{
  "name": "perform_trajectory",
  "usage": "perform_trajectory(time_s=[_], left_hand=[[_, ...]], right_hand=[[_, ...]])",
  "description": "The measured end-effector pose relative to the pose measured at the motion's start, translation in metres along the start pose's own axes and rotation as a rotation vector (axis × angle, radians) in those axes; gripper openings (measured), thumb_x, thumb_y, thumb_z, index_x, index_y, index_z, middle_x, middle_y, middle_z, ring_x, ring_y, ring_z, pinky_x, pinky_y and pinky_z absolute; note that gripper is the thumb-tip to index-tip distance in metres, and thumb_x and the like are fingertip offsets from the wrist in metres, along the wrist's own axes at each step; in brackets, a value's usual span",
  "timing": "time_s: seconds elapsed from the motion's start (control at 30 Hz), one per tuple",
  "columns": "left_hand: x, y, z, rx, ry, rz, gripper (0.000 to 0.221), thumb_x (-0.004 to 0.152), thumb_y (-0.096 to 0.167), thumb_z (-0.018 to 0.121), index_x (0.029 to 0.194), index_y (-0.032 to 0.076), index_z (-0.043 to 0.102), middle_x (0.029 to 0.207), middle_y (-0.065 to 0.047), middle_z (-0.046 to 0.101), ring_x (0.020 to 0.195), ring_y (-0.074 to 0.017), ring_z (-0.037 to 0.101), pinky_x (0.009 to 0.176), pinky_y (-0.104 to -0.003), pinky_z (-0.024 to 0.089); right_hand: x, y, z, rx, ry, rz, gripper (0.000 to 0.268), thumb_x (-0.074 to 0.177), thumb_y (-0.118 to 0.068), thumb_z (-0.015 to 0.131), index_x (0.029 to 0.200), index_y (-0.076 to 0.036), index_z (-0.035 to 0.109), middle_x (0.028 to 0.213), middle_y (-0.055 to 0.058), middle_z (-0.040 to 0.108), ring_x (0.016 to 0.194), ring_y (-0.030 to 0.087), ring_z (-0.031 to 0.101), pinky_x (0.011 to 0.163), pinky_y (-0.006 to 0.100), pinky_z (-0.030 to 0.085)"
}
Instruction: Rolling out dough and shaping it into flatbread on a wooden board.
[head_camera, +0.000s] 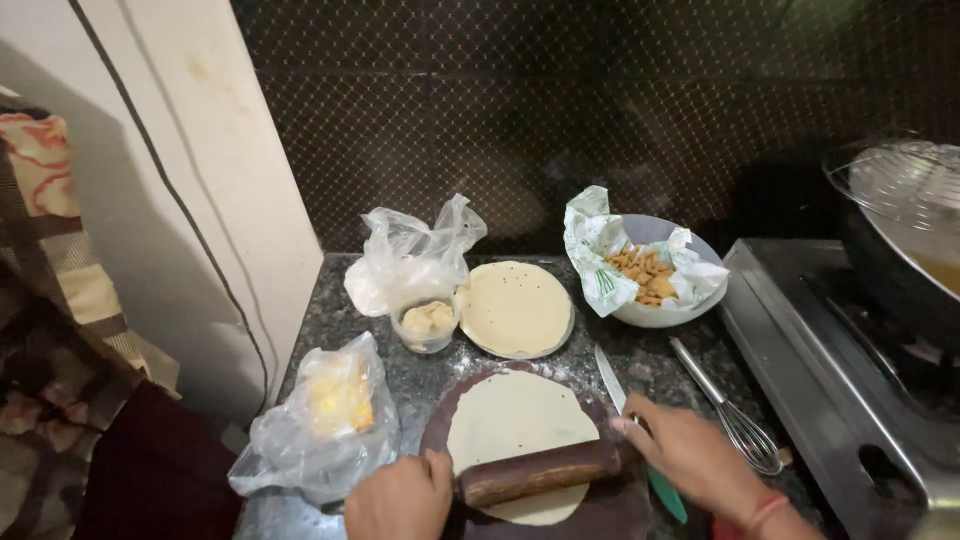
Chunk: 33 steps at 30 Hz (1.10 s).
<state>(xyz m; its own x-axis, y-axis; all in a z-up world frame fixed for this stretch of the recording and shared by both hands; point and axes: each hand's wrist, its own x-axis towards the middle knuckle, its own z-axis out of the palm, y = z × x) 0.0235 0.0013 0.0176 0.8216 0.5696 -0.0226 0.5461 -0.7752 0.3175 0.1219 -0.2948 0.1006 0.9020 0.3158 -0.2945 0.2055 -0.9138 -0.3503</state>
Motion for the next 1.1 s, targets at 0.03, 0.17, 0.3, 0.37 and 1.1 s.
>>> perform_trajectory(time_s=[0.03, 0.17, 0.3, 0.37, 1.1], left_hand=[[0.002, 0.001, 0.006, 0.001, -0.003, -0.002, 0.044, 0.092, 0.045, 0.055, 0.069, 0.012, 0.074, 0.072, -0.021, 0.070, 0.070, -0.0422, 0.072, 0.075, -0.054, 0.059], [0.020, 0.014, 0.008, -0.154, 0.128, 0.106, 0.036, 0.085, 0.044, 0.060, 0.105, 0.014, 0.063, 0.106, -0.017, 0.063, 0.080, -0.0437, 0.069, 0.064, -0.057, 0.056], [0.054, 0.031, -0.009, -0.182, 0.469, 0.319, 0.028, 0.090, 0.034, 0.062, 0.098, 0.009, 0.055, 0.098, -0.016, 0.058, 0.088, -0.0397, 0.064, 0.063, -0.052, 0.054], [0.083, 0.038, -0.014, -0.155, 0.471, 0.373, 0.024, 0.094, 0.031, 0.060, 0.098, 0.008, 0.055, 0.097, -0.015, 0.058, 0.090, -0.0375, 0.063, 0.067, -0.050, 0.054], [0.002, 0.005, 0.019, -0.003, 0.530, 0.386, 0.034, 0.085, 0.045, 0.064, 0.084, 0.011, 0.059, 0.081, -0.011, 0.060, 0.077, -0.0308, 0.063, 0.060, -0.046, 0.049]], right_hand=[[0.005, 0.007, 0.013, 0.000, -0.003, 0.000, 0.036, 0.099, -0.049, 0.050, 0.111, -0.016, 0.060, 0.086, 0.016, 0.077, 0.087, 0.032, 0.075, 0.083, 0.045, 0.054], [0.037, 0.028, 0.048, -0.049, 0.380, -0.089, 0.030, 0.096, -0.043, 0.050, 0.103, -0.016, 0.058, 0.094, 0.013, 0.074, 0.091, 0.039, 0.069, 0.075, 0.052, 0.053], [0.084, 0.020, 0.044, 0.031, 0.653, -0.196, 0.024, 0.098, -0.036, 0.051, 0.102, -0.014, 0.060, 0.090, 0.015, 0.074, 0.084, 0.041, 0.069, 0.070, 0.054, 0.052], [0.111, 0.012, 0.036, 0.056, 0.668, -0.175, 0.026, 0.097, -0.038, 0.054, 0.102, -0.014, 0.063, 0.089, 0.016, 0.073, 0.083, 0.042, 0.069, 0.070, 0.054, 0.052], [0.012, 0.023, 0.070, -0.118, 0.751, -0.269, 0.017, 0.088, -0.024, 0.056, 0.090, -0.009, 0.062, 0.085, 0.012, 0.064, 0.089, 0.034, 0.062, 0.080, 0.049, 0.047]])
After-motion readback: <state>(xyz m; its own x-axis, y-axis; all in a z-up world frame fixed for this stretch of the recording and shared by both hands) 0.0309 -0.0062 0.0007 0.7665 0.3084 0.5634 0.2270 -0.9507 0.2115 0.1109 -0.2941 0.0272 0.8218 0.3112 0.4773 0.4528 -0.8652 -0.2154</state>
